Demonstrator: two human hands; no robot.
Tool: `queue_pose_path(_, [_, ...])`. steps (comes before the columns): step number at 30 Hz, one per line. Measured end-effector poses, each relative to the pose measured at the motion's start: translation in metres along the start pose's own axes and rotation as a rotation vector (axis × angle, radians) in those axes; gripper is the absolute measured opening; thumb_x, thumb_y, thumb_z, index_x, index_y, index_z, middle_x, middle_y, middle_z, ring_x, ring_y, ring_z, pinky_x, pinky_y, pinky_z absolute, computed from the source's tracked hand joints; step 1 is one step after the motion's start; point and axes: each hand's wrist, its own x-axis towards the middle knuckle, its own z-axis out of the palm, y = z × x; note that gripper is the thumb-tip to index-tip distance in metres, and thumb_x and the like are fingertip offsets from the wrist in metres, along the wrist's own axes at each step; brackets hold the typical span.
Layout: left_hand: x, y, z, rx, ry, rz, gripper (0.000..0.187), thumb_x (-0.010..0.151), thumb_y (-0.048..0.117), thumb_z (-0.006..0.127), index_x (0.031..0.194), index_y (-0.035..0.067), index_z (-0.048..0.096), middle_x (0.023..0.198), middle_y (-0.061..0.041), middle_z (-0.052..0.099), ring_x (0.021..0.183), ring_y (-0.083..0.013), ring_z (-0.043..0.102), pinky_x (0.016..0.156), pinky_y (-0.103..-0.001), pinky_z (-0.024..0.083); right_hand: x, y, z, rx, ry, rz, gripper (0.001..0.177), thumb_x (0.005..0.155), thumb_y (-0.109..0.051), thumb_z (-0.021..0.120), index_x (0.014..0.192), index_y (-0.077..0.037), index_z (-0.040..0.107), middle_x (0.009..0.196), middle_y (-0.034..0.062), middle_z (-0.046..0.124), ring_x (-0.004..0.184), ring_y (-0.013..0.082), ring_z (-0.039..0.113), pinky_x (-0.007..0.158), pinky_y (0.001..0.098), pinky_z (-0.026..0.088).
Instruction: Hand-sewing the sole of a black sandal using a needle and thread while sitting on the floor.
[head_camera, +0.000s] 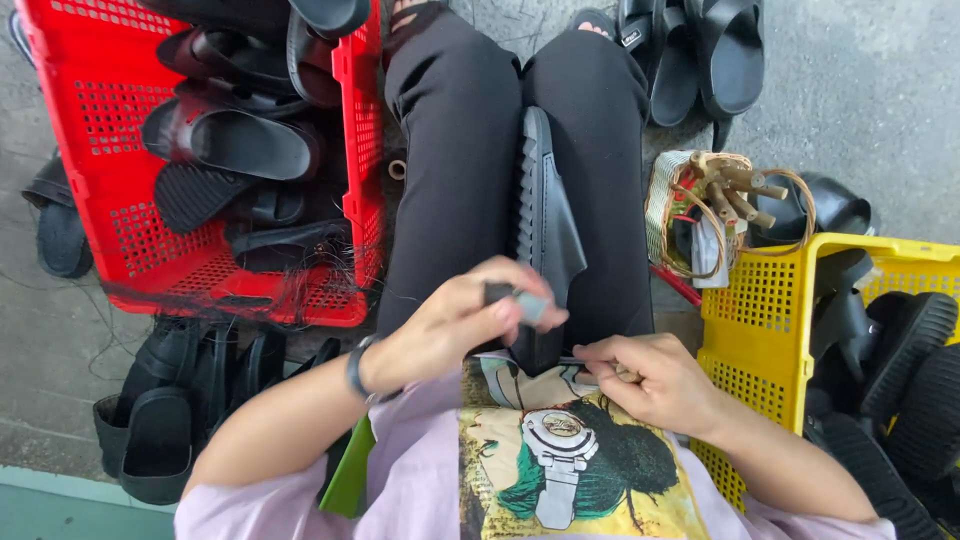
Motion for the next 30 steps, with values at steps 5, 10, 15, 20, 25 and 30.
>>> queue_pose_path(5, [0.054, 0.000, -0.018, 0.003, 0.300, -0.048, 0.038, 0.099, 0.022, 0.046, 0.075, 0.000, 0.066, 0.052, -0.002, 0.047, 0.051, -0.0081, 0.041, 0.049, -0.019, 0.035, 0.013, 0.029, 0.014, -0.015, -0.012, -0.090, 0.017, 0.080, -0.011, 0.061, 0.093, -0.012, 0.072, 0.054, -0.0035, 0.063, 0.045, 0.0157, 0.060, 0.048, 0.0297, 0.054])
queue_pose_path(10, [0.041, 0.037, -0.056, 0.886, 0.208, 0.122, 0.041, 0.098, 0.028, 0.057, 0.062, 0.012, 0.067, 0.088, -0.006, 0.068, 0.081, -0.0235, 0.062, 0.073, -0.032, 0.047, 0.018, 0.002, -0.004, -0.470, -0.080, -0.147, 0.036, 0.090, -0.037, 0.055, 0.118, -0.015, 0.059, 0.071, 0.0027, 0.058, 0.058, 0.0237, 0.063, 0.049, 0.0370, 0.051])
queue_pose_path(15, [0.003, -0.001, -0.011, 1.009, 0.182, 0.247, 0.046, 0.074, -0.014, 0.049, 0.118, -0.003, 0.055, 0.123, -0.019, 0.049, 0.122, -0.0362, 0.047, 0.112, -0.043, 0.035, 0.010, 0.008, -0.007, -0.972, -0.124, -0.333, 0.047, 0.087, -0.011, 0.053, 0.133, -0.023, 0.051, 0.095, -0.0018, 0.053, 0.065, 0.0117, 0.057, 0.050, 0.0266, 0.045])
queue_pose_path(20, [-0.017, -0.037, 0.000, 1.120, 0.042, 0.187, 0.085, 0.076, 0.021, 0.079, 0.142, -0.004, 0.032, 0.136, -0.027, 0.039, 0.125, -0.0432, 0.047, 0.094, -0.044, 0.051, 0.011, 0.006, -0.005, -0.986, -0.135, -0.348, 0.041, 0.089, -0.018, 0.051, 0.130, -0.021, 0.053, 0.096, 0.0014, 0.052, 0.069, 0.0209, 0.061, 0.059, 0.0314, 0.054])
queue_pose_path(25, [-0.012, -0.068, -0.010, 1.093, 0.092, 0.301, 0.091, 0.068, 0.034, 0.080, 0.140, -0.004, 0.037, 0.133, -0.024, 0.042, 0.128, -0.0392, 0.045, 0.107, -0.042, 0.042, 0.011, 0.028, 0.013, -1.068, -0.241, -0.372, 0.066, 0.070, -0.043, 0.070, 0.127, -0.014, 0.051, 0.096, 0.0051, 0.051, 0.072, 0.0211, 0.065, 0.055, 0.0299, 0.055])
queue_pose_path(30, [-0.017, -0.087, -0.012, 1.338, 0.116, 0.520, 0.069, 0.064, 0.047, 0.078, 0.092, -0.011, 0.053, 0.108, -0.027, 0.044, 0.096, -0.0431, 0.054, 0.087, -0.042, 0.052, 0.020, 0.028, 0.023, -0.870, -0.070, -0.388, 0.025, 0.089, -0.020, 0.052, 0.111, -0.008, 0.052, 0.089, 0.0001, 0.048, 0.062, 0.0260, 0.062, 0.046, 0.0352, 0.051])
